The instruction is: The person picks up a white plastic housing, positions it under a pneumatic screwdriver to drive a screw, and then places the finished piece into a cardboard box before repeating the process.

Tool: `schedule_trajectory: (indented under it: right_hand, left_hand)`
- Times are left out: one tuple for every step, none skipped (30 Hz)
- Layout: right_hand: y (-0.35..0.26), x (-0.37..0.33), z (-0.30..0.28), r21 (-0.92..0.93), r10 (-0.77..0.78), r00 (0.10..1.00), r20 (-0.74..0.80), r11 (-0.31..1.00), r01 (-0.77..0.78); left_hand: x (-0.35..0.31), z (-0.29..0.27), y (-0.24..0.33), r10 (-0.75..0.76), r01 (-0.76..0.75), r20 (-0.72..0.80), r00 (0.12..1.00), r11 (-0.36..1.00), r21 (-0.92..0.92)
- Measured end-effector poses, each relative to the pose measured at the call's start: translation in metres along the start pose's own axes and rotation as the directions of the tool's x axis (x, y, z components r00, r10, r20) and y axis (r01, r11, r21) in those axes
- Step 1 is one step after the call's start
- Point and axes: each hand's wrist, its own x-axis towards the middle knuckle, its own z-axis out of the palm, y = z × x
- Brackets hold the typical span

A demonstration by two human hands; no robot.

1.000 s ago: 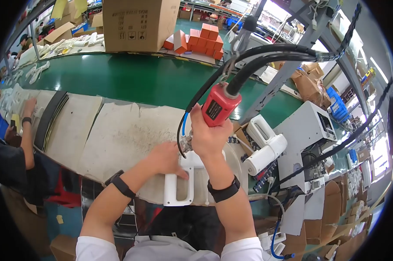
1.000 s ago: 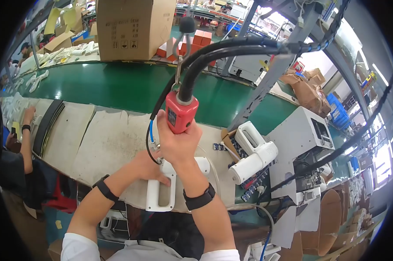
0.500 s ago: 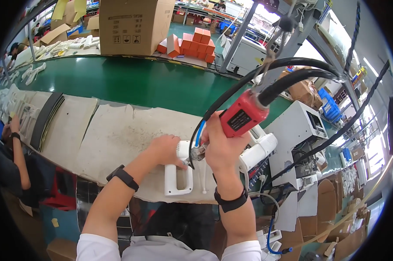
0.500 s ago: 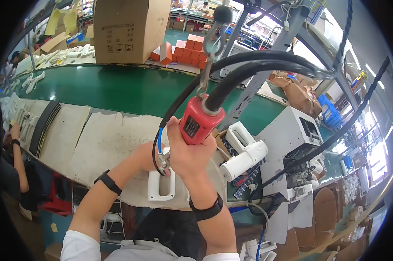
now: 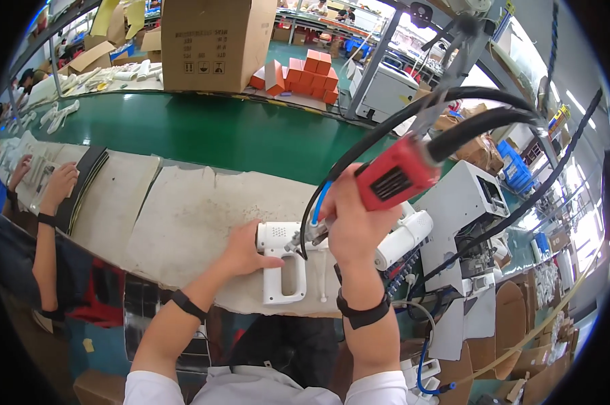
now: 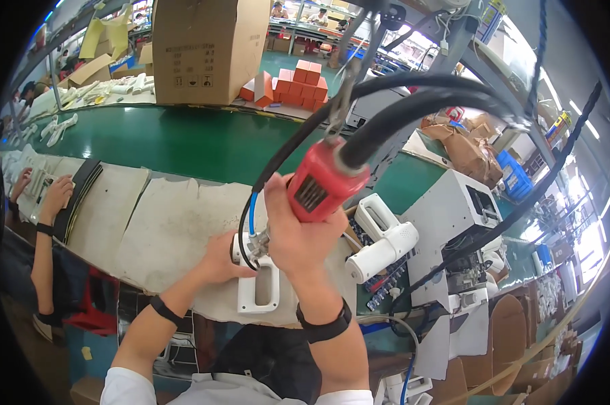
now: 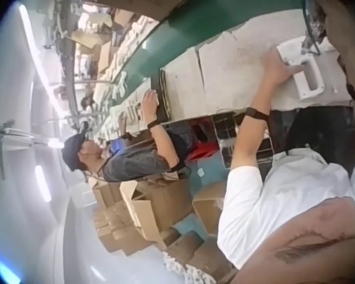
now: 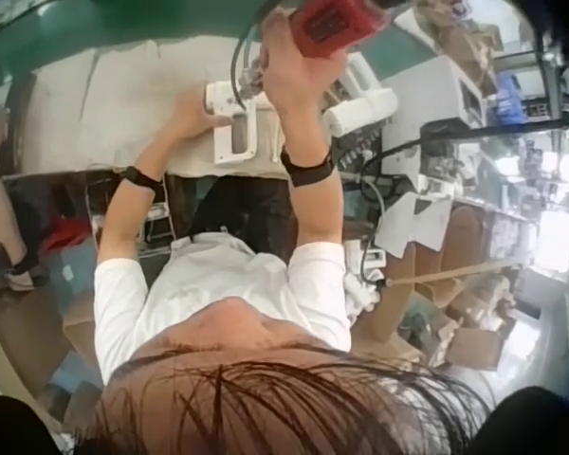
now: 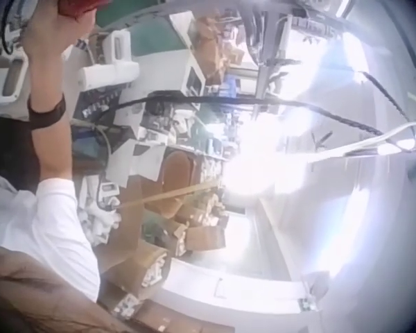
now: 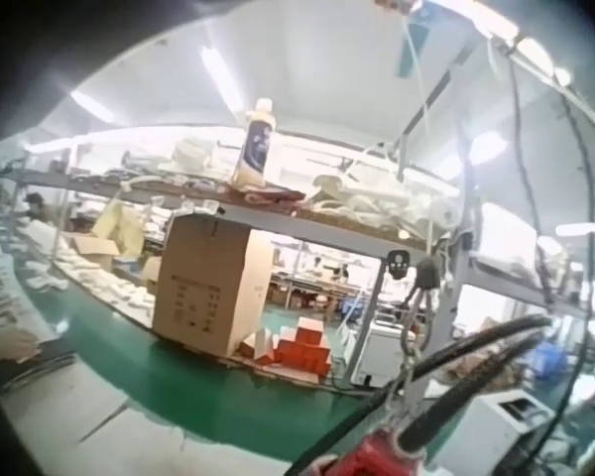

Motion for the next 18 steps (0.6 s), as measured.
schedule_trajectory:
  right_hand:
    - [-0.009,0.004,0.007,0.018,0.020,1.000,0.003,1.000,-0.020]
    - [-0.005,0.006,0.012,0.061,0.001,1.000,-0.005,0.998,0.000]
    - [0.005,0.009,0.017,0.061,0.000,1.000,-0.003,0.998,0.001]
    - [0.016,0.011,0.021,0.049,-0.038,0.999,0.020,0.998,0.037]
    - [0.025,0.012,0.026,0.041,-0.075,0.996,0.044,0.996,0.073]
    - [0.033,0.014,0.029,0.057,-0.105,0.993,0.055,0.993,0.101]
    - [0.038,0.016,0.032,0.064,-0.105,0.993,0.060,0.993,0.101]
    - [0.043,0.016,0.035,0.083,-0.072,0.996,0.046,0.994,0.068]
    - [0.048,0.017,0.039,0.102,-0.038,0.999,0.032,0.994,0.034]
    - [0.051,0.017,0.044,0.109,-0.035,0.999,0.039,0.994,0.031]
    - [0.055,0.018,0.046,0.105,-0.023,0.999,0.036,0.994,0.019]
    - [0.059,0.018,0.049,0.100,-0.011,0.999,0.033,0.995,0.007]
    - [0.062,0.019,0.050,0.102,-0.009,0.999,0.037,0.995,0.005]
    - [0.066,0.018,0.052,0.100,0.014,0.999,0.029,0.995,-0.017]
    - [0.071,0.017,0.053,0.097,0.038,0.999,0.021,0.994,-0.040]
    - [0.076,0.017,0.054,0.100,0.043,0.999,0.024,0.994,-0.045]
    - [0.079,0.017,0.055,0.095,0.072,0.997,0.032,0.993,-0.074]
    - [0.083,0.016,0.055,0.089,0.100,0.994,0.039,0.991,-0.103]
  left_hand:
    - [-0.003,0.005,-0.008,0.010,-0.008,-0.080,0.997,1.000,0.025]
    - [-0.001,0.012,-0.013,0.006,-0.005,-0.088,0.996,1.000,0.017]
    - [0.000,0.016,-0.015,0.007,-0.005,-0.090,0.996,1.000,0.016]
    - [0.001,0.019,-0.016,0.010,-0.008,-0.108,0.994,1.000,0.022]
    - [0.001,0.019,-0.014,0.012,-0.009,-0.128,0.992,1.000,0.030]
    - [-0.003,0.016,-0.006,-0.038,0.038,-0.133,0.990,0.999,-0.003]
    - [-0.002,0.018,-0.007,-0.042,0.042,-0.140,0.989,0.999,-0.002]
    - [-0.002,0.022,-0.010,-0.042,0.046,-0.156,0.987,0.999,0.021]
    - [-0.002,0.023,-0.013,-0.042,0.050,-0.172,0.984,0.998,0.044]
    - [-0.001,0.024,-0.015,-0.055,0.066,-0.148,0.987,0.995,0.075]
    - [-0.001,0.024,-0.015,-0.059,0.071,-0.153,0.987,0.995,0.074]
    - [0.000,0.024,-0.015,-0.090,0.100,-0.134,0.987,0.992,0.072]
    - [0.001,0.024,-0.015,-0.120,0.129,-0.115,0.986,0.989,0.071]
    - [0.000,0.022,-0.012,-0.127,0.136,-0.117,0.985,0.988,0.070]
    - [-0.002,0.018,-0.007,-0.135,0.140,-0.100,0.986,0.989,0.050]
    - [-0.003,0.017,-0.005,-0.141,0.144,-0.082,0.987,0.989,0.030]
    - [-0.002,0.018,-0.007,-0.145,0.148,-0.083,0.986,0.989,0.029]
    - [-0.001,0.020,-0.009,-0.110,0.114,-0.087,0.990,0.992,0.045]
